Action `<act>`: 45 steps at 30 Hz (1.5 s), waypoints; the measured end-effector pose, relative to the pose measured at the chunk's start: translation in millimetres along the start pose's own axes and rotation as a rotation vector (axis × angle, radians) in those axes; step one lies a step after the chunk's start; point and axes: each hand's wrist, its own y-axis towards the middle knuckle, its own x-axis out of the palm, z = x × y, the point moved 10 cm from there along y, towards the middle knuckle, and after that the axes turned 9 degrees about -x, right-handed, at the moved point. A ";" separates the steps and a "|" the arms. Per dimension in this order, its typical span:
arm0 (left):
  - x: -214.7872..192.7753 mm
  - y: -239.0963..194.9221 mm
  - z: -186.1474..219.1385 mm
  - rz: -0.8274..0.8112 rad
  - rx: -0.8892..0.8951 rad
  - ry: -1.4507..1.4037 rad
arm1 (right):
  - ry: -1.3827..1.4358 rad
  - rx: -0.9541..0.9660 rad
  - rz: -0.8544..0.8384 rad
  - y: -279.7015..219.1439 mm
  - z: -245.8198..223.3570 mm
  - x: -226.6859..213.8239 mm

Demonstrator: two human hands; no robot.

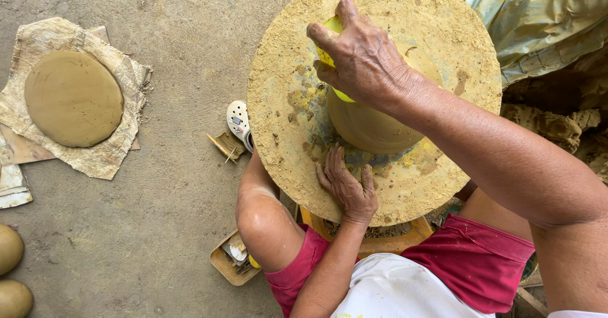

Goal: The person shapes a clay sculpture on a rotating wheel, using a yellow plastic scraper and their hands to smooth the surface and define the features of a stylized face.

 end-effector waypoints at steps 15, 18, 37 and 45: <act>4.6 0.3 -0.3 -0.024 -0.012 0.036 | 0.014 0.050 0.058 12.6 10.5 11.5; 4.8 -2.5 -1.3 -0.019 -0.022 0.025 | 0.185 0.178 0.186 7.9 37.3 10.7; -7.4 7.4 -6.9 0.021 -0.002 -0.027 | 0.580 0.337 0.887 -216.8 97.8 -135.0; -13.5 57.4 -5.7 -0.076 -0.233 -0.391 | 0.246 0.708 0.708 -324.8 124.8 -6.8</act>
